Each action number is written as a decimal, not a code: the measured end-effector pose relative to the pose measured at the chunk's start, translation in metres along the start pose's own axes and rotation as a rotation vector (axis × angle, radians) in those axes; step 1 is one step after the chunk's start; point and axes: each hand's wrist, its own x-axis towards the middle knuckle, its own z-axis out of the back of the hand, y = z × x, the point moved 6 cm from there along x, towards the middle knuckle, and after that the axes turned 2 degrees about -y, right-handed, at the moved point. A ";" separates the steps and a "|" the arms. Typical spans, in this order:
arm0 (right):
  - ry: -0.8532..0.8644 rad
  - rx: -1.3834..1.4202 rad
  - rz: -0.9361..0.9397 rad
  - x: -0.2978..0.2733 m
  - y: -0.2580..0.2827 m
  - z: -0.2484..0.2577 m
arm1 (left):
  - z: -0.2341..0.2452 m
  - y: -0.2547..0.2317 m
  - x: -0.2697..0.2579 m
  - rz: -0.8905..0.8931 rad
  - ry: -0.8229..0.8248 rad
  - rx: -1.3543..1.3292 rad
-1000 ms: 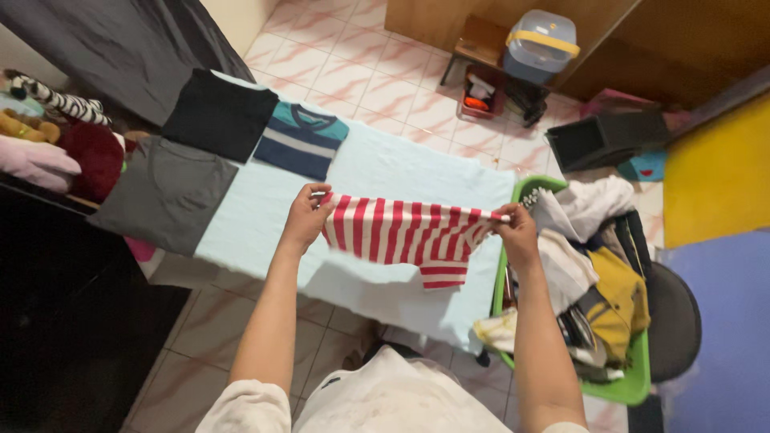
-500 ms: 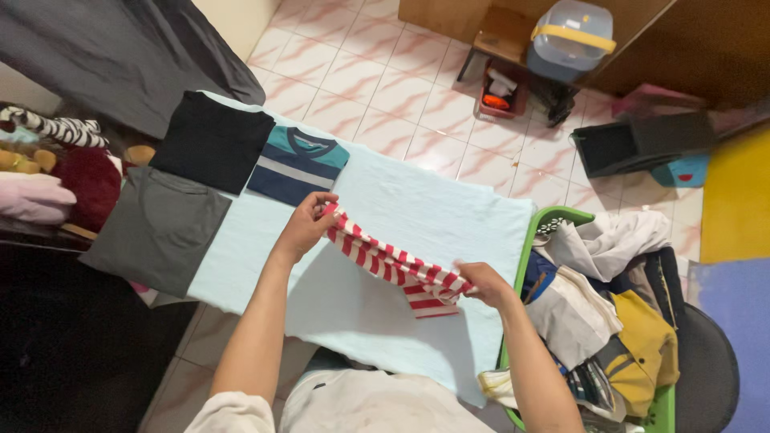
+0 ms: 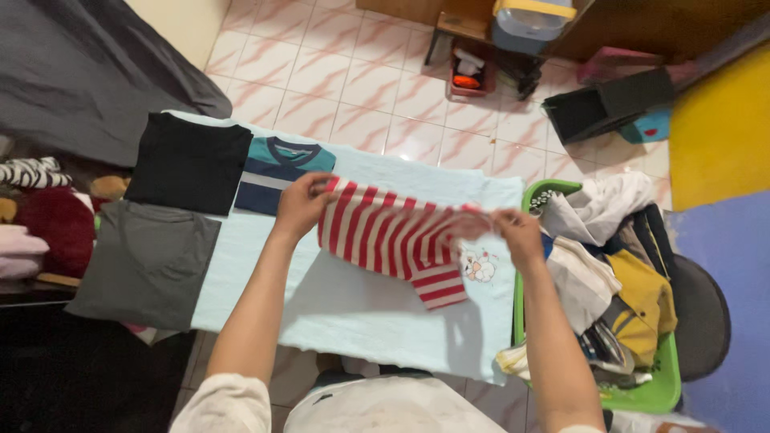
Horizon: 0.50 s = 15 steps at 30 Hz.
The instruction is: The person picks up several garments from a laundry basket and folds them one by one on a flat surface, including a red-and-white striped shirt and a brown-and-tan striped shirt.
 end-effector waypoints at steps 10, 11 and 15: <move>-0.270 -0.123 0.748 -0.082 0.234 -0.006 | 0.025 -0.125 -0.001 -0.425 0.031 -0.416; -0.280 -0.123 0.754 -0.093 0.243 -0.006 | 0.030 -0.128 -0.005 -0.446 0.045 -0.431; -0.141 -0.020 0.694 -0.142 0.224 0.000 | 0.042 -0.097 -0.032 -0.505 0.102 -0.448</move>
